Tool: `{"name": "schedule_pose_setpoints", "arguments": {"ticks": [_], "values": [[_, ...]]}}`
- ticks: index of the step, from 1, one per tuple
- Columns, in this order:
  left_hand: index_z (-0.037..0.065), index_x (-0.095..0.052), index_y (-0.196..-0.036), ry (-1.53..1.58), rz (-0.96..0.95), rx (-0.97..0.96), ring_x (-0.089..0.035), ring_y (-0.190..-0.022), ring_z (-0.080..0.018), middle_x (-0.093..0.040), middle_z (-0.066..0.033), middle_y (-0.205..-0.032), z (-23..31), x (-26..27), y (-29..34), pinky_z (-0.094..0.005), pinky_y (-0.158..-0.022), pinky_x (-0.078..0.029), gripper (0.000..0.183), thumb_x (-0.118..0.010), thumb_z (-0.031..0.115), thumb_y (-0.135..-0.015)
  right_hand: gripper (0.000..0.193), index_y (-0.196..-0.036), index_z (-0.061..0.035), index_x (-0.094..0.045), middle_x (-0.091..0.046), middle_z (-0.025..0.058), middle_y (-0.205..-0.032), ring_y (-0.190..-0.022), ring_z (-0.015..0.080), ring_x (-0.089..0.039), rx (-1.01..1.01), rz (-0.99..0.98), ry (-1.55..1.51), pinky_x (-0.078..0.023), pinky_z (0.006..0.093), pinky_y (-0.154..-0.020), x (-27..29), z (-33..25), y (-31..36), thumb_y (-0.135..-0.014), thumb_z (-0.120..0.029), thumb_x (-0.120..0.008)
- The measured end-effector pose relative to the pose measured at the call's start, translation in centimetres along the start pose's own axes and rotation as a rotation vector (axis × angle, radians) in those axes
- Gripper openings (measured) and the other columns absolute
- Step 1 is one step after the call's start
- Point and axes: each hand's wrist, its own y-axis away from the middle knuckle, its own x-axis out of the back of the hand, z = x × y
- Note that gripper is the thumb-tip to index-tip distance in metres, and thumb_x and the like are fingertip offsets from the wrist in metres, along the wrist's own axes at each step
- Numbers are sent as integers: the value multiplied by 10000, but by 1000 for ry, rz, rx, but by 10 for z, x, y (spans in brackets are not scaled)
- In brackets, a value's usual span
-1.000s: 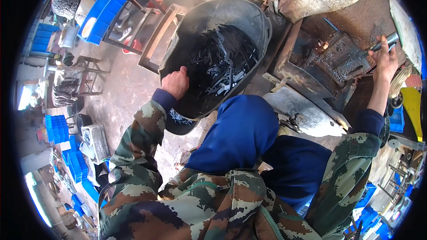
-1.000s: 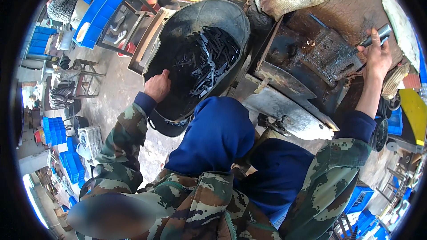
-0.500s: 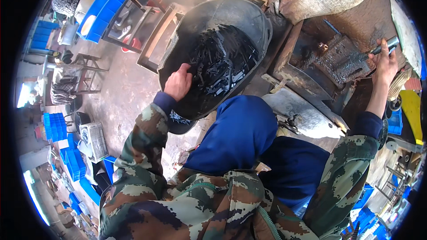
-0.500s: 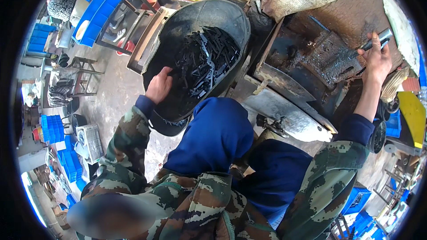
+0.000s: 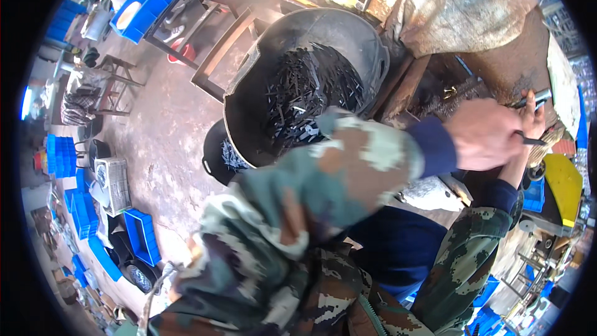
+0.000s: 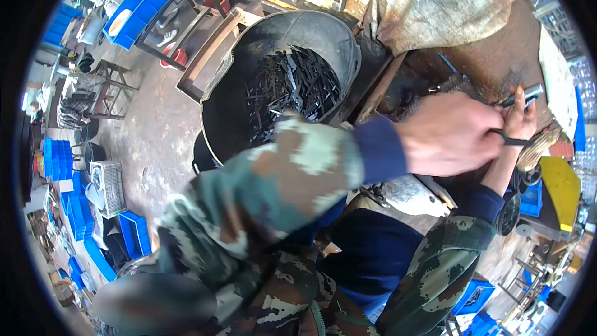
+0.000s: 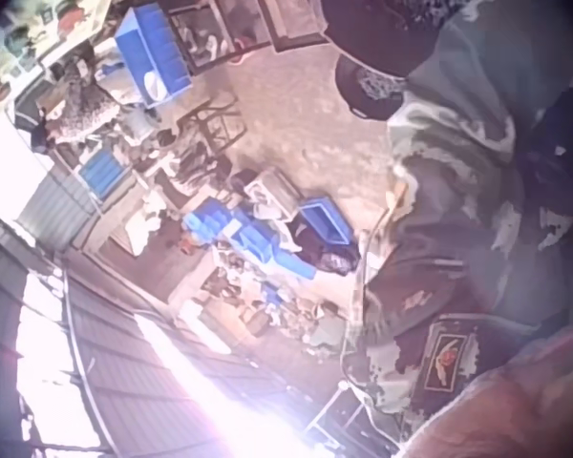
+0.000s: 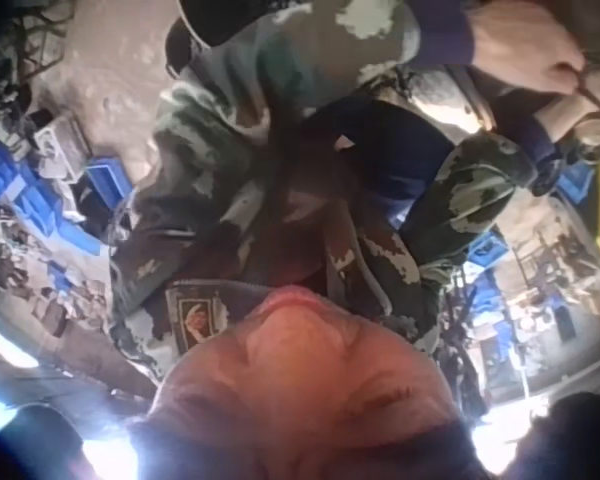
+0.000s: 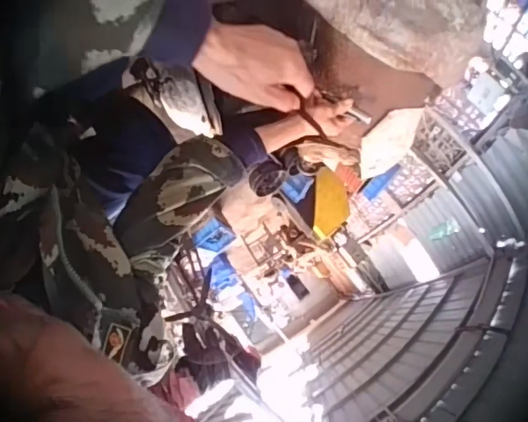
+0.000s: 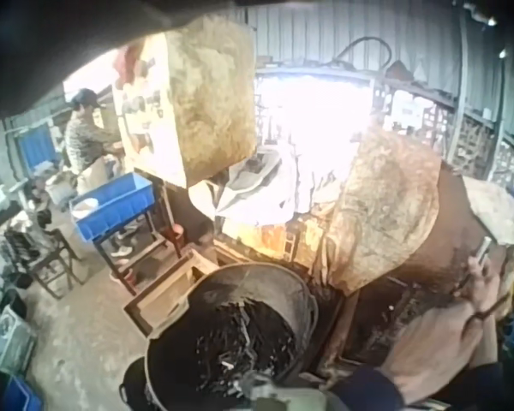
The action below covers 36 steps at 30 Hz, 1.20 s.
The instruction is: Heating and manipulating metal rods using a forge and tongs in a workshop setting.
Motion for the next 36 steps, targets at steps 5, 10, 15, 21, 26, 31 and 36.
{"name": "schedule_pose_setpoints", "arguments": {"ticks": [5,10,15,21,26,31,36], "values": [[-2,-669,-801,319,311,88,-645,-727,-431,-634,-258,-714,-11,-52,-41,-512,-712,-509,252,-548,216,-835,229,-1004,-58,-674,-636,-8,-819,-665,67,-539,68,-169,-546,-424,249,-575,-7,-41,52,-939,-278,-670],[-10,-673,-834,361,231,271,-633,-763,-460,-632,-274,-730,-38,-64,-36,-530,-749,-498,255,-559,218,-827,285,-1006,-65,-698,-640,-11,-834,-682,85,-551,126,50,-59,-453,264,-597,1,-3,12,-944,-339,-652],[-19,-664,-842,314,294,368,-637,-785,-458,-643,-276,-760,-57,-61,-35,-535,-778,-501,246,-572,205,-801,340,-1182,-44,-598,-670,47,-1034,-793,125,-627,-44,-2,-277,-519,281,-644,-5,4,2,-933,-264,-669],[-20,-674,-892,357,321,344,-644,-804,-458,-646,-293,-791,-55,-57,-41,-534,-782,-512,253,-587,200,-803,390,-1269,-13,-538,-665,95,-1105,-826,145,-645,9,-15,-288,-527,269,-642,11,6,2,-959,-236,-618],[-27,-682,-907,405,371,344,-642,-804,-463,-645,-293,-801,-66,-53,-41,-533,-773,-517,251,-586,186,-816,442,-1286,-18,-560,-678,106,-1104,-805,123,-630,4,-7,-211,-518,227,-652,5,11,3,-950,-294,-641],[-29,-686,-854,503,326,352,-641,-795,-456,-635,-295,-794,-67,-57,-49,-524,-761,-519,235,-566,170,-814,470,-1302,-22,-551,-674,113,-1088,-822,126,-631,249,-51,-17,-527,241,-690,34,46,-18,-934,-289,-670],[-31,-682,-820,477,341,366,-638,-776,-450,-635,-287,-784,-70,-53,-53,-523,-741,-512,233,-560,167,-811,381,-1204,-25,-600,-657,38,-939,-735,79,-577,-59,96,-285,-476,218,-624,4,4,8,-926,-270,-686]]}}
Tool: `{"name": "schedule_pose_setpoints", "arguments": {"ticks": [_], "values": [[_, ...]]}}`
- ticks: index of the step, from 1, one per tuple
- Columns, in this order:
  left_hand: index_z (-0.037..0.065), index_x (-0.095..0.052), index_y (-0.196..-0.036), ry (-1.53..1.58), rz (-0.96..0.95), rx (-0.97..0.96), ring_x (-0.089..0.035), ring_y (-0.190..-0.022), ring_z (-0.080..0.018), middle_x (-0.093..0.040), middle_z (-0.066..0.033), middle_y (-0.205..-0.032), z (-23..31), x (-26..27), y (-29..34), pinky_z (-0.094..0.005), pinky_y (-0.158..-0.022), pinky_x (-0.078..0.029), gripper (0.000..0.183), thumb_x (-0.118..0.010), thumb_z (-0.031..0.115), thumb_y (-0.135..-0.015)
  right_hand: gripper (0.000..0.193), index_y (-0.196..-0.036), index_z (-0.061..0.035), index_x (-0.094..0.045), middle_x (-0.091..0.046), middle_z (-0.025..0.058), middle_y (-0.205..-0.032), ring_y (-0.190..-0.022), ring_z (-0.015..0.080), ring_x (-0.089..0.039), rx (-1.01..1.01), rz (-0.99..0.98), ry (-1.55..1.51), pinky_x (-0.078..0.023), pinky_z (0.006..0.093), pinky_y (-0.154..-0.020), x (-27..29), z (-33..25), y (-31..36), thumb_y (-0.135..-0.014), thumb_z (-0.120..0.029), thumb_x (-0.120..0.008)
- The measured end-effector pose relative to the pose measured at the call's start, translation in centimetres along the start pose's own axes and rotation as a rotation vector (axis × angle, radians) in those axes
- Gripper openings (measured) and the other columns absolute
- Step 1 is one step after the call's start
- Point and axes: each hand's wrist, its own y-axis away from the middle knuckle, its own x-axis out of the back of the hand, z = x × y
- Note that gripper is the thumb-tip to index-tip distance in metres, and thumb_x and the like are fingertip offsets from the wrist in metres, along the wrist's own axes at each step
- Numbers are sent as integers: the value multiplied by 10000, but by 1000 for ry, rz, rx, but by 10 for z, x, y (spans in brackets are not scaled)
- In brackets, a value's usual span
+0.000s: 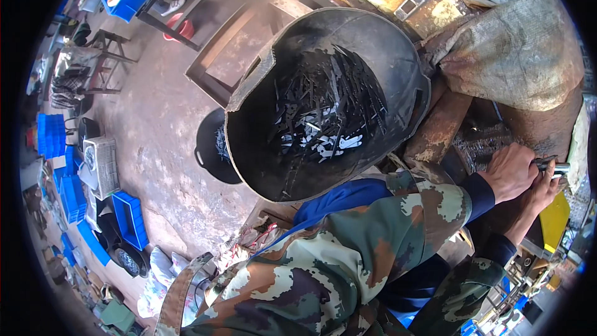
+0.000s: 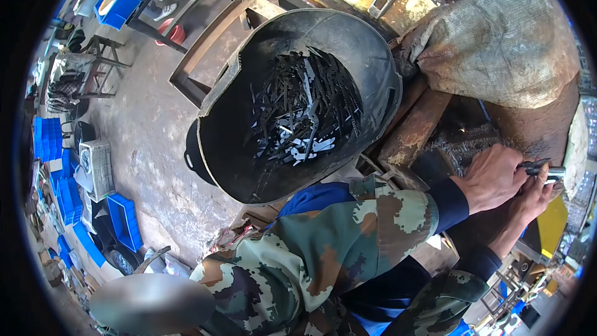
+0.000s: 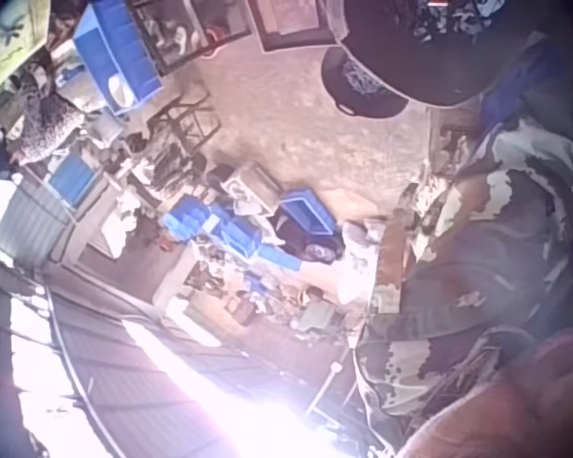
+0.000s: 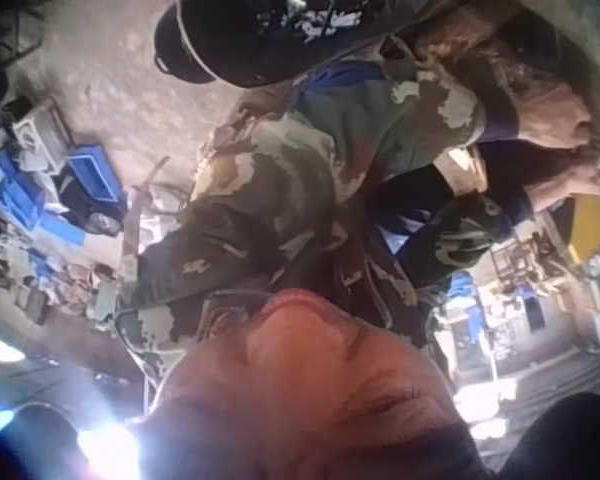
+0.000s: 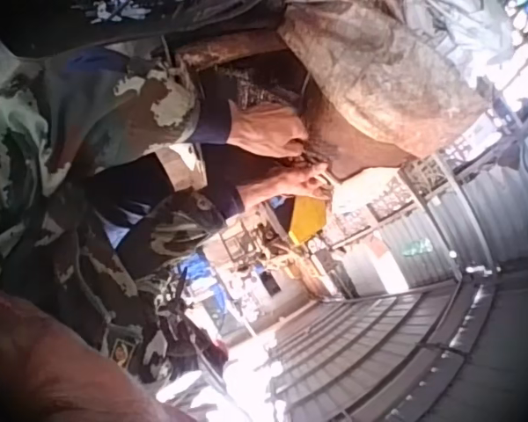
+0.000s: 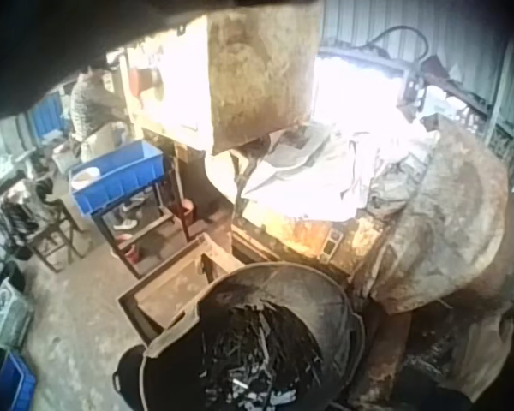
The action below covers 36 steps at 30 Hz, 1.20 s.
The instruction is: Heating and manipulating metal rods using a forge and tongs in a workshop setting.
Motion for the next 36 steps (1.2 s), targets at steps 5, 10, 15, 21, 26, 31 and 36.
{"name": "schedule_pose_setpoints", "arguments": {"ticks": [5,10,15,21,26,31,36], "values": [[-27,-652,-752,-14,43,-51,-630,-758,-453,-630,-277,-760,1,-4,-5,-543,-727,-496,224,-568,173,-807,307,-1117,-36,-647,-634,-13,-877,-636,35,-476,23,16,7,-382,195,-549,-2,-3,0,-919,-267,-695],[-19,-622,-712,-18,74,-77,-616,-721,-465,-611,-274,-708,1,0,-6,-546,-695,-493,227,-574,181,-807,347,-1208,-4,-610,-675,55,-991,-635,72,-565,31,-56,28,-471,214,-550,1,3,-1,-934,-209,-667],[-9,-604,-710,-62,83,-104,-613,-679,-450,-591,-245,-644,0,6,-7,-518,-639,-484,244,-588,204,-829,328,-1174,5,-596,-679,90,-992,-698,122,-617,61,-57,4,-544,240,-518,-9,-1,3,-941,-220,-653],[-6,-605,-729,-157,75,-117,-617,-701,-448,-602,-242,-664,4,9,1,-515,-653,-486,264,-596,230,-846,318,-1185,-20,-605,-676,45,-968,-513,17,-425,76,-48,16,-511,224,-469,-21,-11,15,-950,-231,-643],[-7,-611,-742,-171,57,-150,-617,-712,-447,-608,-243,-677,23,4,11,-514,-657,-490,265,-591,233,-852,275,-1131,-36,-624,-640,13,-820,-484,15,-402,78,-36,-18,-510,233,-458,-18,-22,15,-944,-237,-652],[3,-610,-735,-204,68,-207,-631,-706,-417,-617,-222,-681,41,10,32,-491,-648,-495,267,-573,240,-854,208,-991,-52,-647,-436,-60,-558,-439,47,-403,11,-54,59,-475,242,-446,-25,-20,30,-937,-253,-659],[-16,-662,-832,-272,48,-288,-632,-691,-402,-612,-237,-701,41,23,38,-449,-640,-497,287,-608,265,-853,276,-1054,-28,-621,-626,26,-751,-568,112,-576,-33,-122,-3,-471,237,-457,4,-45,99,-889,-226,-719]]}}
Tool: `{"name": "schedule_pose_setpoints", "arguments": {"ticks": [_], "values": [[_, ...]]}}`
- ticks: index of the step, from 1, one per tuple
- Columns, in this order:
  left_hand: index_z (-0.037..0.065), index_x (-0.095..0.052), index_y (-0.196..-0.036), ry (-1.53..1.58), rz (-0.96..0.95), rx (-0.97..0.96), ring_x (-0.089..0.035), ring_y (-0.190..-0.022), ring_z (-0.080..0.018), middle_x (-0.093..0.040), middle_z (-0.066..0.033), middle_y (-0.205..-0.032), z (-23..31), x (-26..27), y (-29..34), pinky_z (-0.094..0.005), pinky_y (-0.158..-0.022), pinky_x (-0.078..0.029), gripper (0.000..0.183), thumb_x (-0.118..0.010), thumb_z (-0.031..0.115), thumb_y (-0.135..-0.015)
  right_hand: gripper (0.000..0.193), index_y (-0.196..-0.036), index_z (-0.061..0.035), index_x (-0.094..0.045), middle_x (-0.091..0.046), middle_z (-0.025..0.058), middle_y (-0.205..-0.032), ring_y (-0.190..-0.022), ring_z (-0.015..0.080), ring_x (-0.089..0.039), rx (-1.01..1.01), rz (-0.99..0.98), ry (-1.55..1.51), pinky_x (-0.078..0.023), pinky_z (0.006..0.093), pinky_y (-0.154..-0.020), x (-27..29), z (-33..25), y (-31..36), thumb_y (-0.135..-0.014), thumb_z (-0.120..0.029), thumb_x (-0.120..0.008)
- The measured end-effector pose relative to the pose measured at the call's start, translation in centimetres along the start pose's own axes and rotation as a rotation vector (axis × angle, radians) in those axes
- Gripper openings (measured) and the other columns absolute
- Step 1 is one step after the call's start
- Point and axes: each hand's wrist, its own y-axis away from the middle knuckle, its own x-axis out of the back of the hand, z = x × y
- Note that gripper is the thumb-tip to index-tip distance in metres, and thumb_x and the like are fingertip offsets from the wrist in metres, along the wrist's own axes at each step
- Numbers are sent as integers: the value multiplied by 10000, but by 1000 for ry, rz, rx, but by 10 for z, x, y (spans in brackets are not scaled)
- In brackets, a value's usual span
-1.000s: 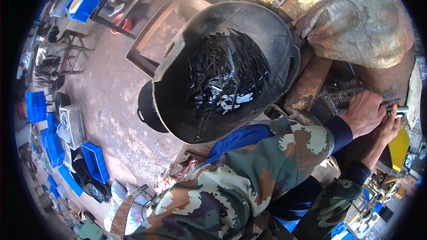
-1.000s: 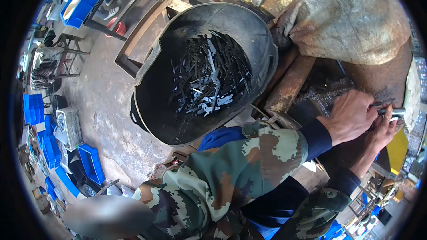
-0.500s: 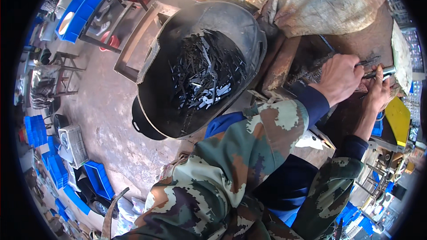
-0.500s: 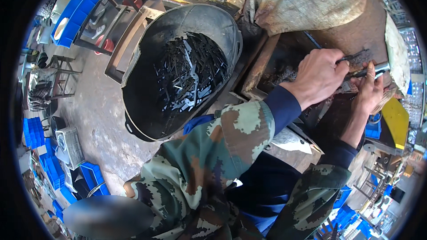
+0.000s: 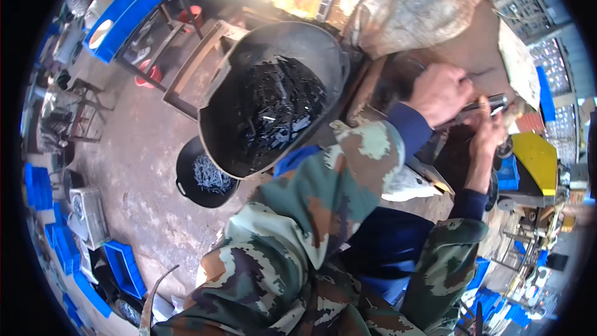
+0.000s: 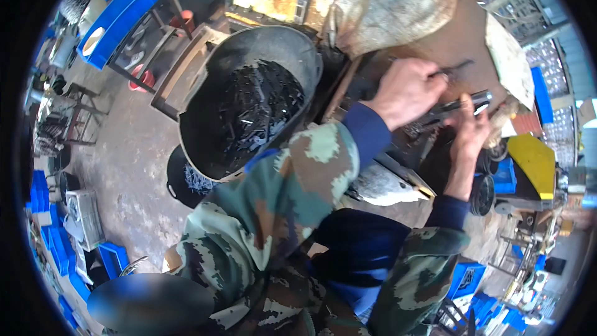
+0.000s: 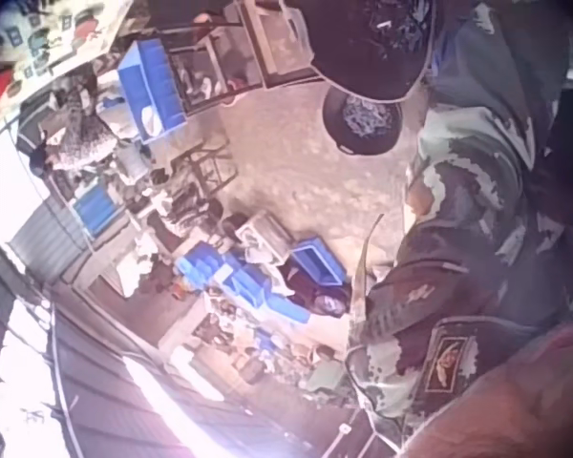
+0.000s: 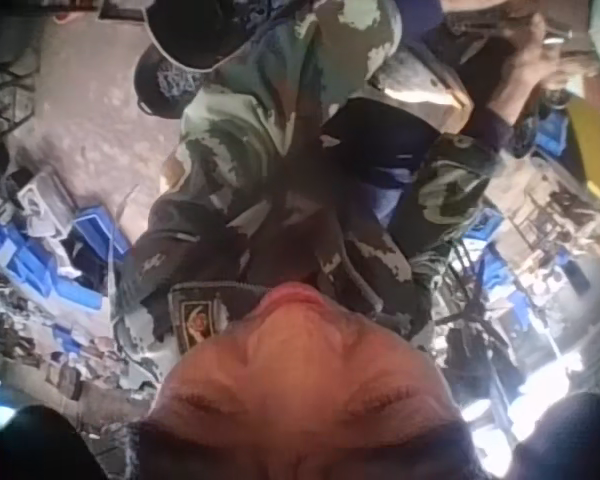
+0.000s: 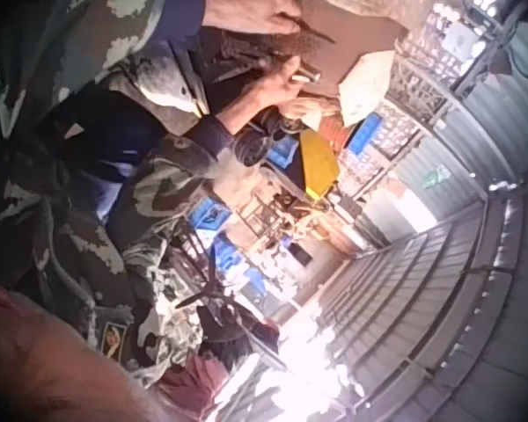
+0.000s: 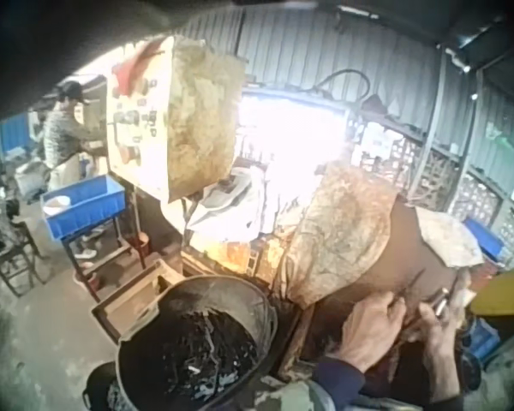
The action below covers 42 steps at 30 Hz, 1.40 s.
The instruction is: Heating and manipulating metal rods using a forge and tongs in a workshop setting.
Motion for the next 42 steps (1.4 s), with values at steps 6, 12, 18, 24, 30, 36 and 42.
{"name": "schedule_pose_setpoints", "arguments": {"ticks": [6,12,18,24,30,36,42], "values": [[18,-654,-761,-18,-193,-14,-584,-638,-396,-610,-206,-691,-4,-6,-4,-461,-622,-474,343,-588,327,-893,244,-1079,-14,-666,-673,44,-1048,-646,92,-600,-71,-371,133,-509,229,-540,71,-22,99,-837,19,-665],[0,-699,-986,-23,-202,135,-519,-692,-105,-612,-25,-722,-24,7,-5,-288,-638,-429,334,-607,317,-939,314,-1042,-35,-655,-645,105,-1137,-1048,313,-625,527,-607,533,-525,370,-856,72,14,149,-733,-6,-694],[55,-721,-1054,-186,-246,182,-492,-690,-66,-618,15,-749,-44,-4,-5,-252,-649,-410,281,-611,282,-932,309,-1036,-75,-612,-578,72,-1111,-871,325,-645,483,-687,620,-526,427,-658,72,19,166,-743,17,-584],[34,-725,-1044,-245,-294,131,-583,-754,-73,-698,-36,-798,-57,-13,-6,-241,-715,-451,282,-627,276,-938,440,-1161,-68,-590,-541,82,-1293,-1033,333,-616,423,-736,623,-547,407,-784,78,31,162,-734,36,-600],[0,-681,-951,-360,-419,-8,-643,-805,-359,-660,-198,-832,-96,-15,-10,-381,-748,-496,290,-619,280,-912,331,-1110,-17,-641,-624,154,-1126,-893,323,-657,474,-478,451,-537,388,-741,88,23,137,-794,52,-572],[-8,-675,-962,-585,-581,-218,-628,-751,-370,-634,-234,-830,-108,-12,-4,-409,-686,-479,226,-628,201,-891,188,-1037,20,-667,-677,114,-838,-504,123,-571,-77,-170,334,-473,277,-508,72,7,108,-923,-113,-600],[82,-700,-994,-515,-744,129,-614,-900,-418,-670,-201,-896,-125,-19,-7,-473,-767,-491,224,-594,246,-885,265,-1078,26,-646,-699,101,-858,-449,137,-560,-183,-144,162,-475,286,-471,51,19,53,-937,-189,-583]]}}
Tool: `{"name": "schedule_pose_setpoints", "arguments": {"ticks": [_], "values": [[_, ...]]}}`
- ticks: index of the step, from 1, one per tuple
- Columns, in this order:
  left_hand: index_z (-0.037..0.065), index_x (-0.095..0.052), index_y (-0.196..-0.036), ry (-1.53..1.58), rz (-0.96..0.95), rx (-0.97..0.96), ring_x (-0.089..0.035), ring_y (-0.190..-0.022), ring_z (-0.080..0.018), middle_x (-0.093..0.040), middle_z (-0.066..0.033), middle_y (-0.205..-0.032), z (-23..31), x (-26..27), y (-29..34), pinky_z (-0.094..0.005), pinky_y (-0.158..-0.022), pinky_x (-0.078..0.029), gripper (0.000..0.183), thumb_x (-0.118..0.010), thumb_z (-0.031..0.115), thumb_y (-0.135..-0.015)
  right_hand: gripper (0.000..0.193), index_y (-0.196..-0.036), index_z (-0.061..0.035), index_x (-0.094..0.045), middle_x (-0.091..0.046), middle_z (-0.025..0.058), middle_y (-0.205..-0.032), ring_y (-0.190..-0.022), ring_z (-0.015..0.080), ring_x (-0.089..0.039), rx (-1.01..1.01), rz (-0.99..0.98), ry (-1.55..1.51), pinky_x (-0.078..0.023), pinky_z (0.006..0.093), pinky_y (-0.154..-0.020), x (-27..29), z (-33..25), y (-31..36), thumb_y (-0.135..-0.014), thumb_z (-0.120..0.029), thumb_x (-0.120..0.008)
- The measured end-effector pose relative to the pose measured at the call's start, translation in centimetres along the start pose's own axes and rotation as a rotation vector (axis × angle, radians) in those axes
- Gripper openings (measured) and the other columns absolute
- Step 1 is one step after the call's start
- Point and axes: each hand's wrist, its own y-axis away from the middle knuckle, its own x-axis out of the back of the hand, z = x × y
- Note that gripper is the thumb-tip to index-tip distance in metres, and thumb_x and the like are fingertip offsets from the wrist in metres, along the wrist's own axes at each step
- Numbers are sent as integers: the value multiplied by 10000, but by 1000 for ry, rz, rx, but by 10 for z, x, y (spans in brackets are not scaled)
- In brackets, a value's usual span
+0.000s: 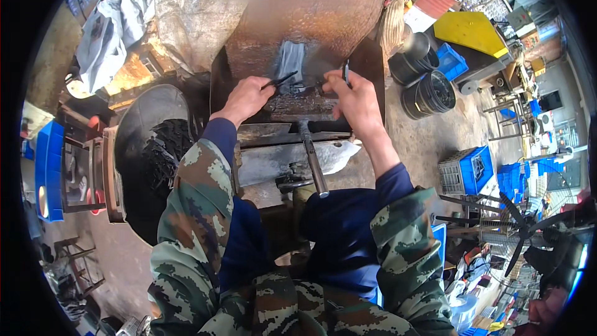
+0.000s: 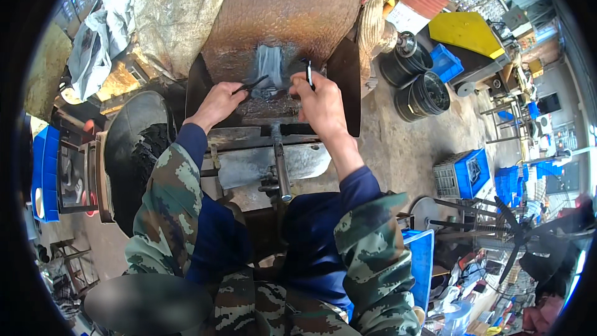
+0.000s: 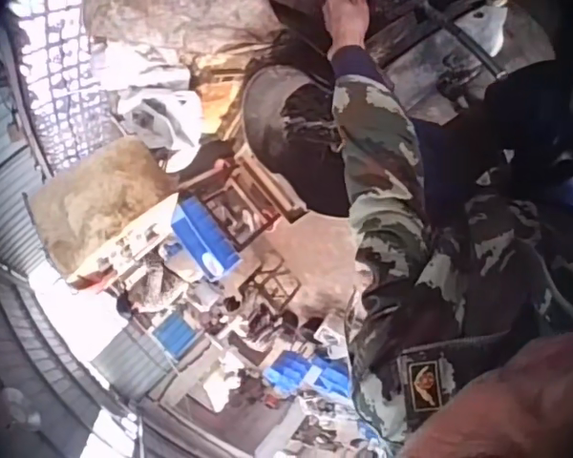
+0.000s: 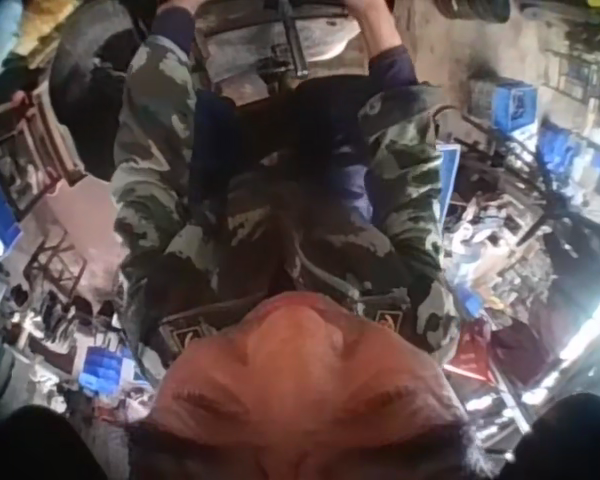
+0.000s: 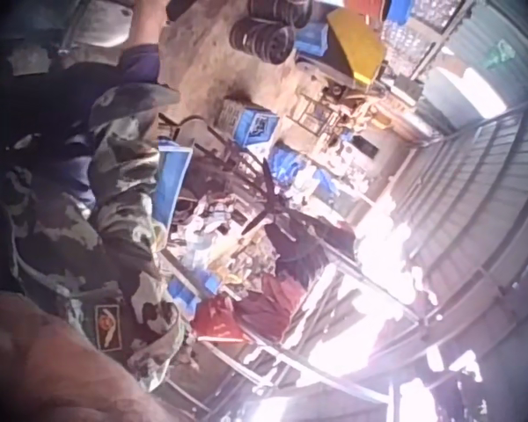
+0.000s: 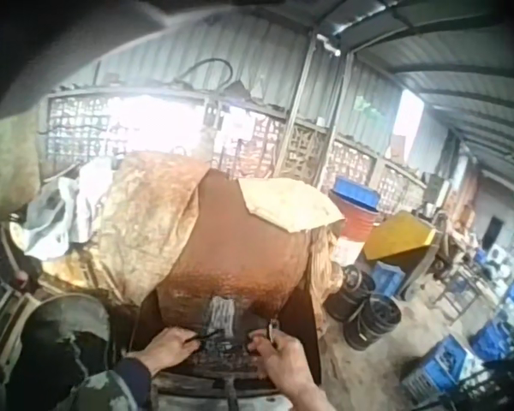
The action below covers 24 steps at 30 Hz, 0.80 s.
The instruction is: Heating and manipulating metal rods using a forge and tongs in a workshop setting.
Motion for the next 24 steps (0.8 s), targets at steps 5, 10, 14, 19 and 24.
{"name": "schedule_pose_setpoints", "arguments": {"ticks": [5,10,14,19,24], "values": [[81,-691,-1004,-148,207,-70,-631,-847,-386,-672,-174,-838,25,4,-1,-455,-722,-485,220,-575,245,-913,262,-1130,28,-622,-676,103,-940,-514,62,-416,-203,65,-291,-451,270,-469,-15,7,-12,-965,-169,-568],[40,-695,-992,385,43,-51,-605,-677,-161,-654,-55,-706,60,10,9,-318,-634,-458,245,-564,243,-951,257,-1159,20,-606,-667,92,-954,-511,55,-374,-150,63,-554,-464,279,-513,-22,-3,-7,-989,-161,-543],[6,-698,-962,616,4,-64,-527,-668,-75,-608,4,-671,93,4,25,-250,-639,-416,282,-547,243,-977,265,-1175,14,-605,-556,17,-734,-508,45,-384,-73,1,-816,-434,269,-477,-19,-10,1,-984,-168,-581],[46,-686,-1023,753,-63,18,-368,-544,-26,-649,3,-740,102,10,34,-213,-486,-286,294,-545,299,-978,206,-1127,-18,-660,-404,-60,-559,-475,52,-329,-23,22,-756,-375,254,-468,-19,-12,4,-979,-145,-593],[57,-668,-1052,624,90,82,-334,-513,-24,-668,-14,-786,72,21,17,-205,-466,-273,287,-498,275,-974,194,-1106,-32,-676,-404,-62,-569,-481,47,-323,-25,-1,-796,-368,251,-463,-17,-11,10,-977,-157,-601]]}}
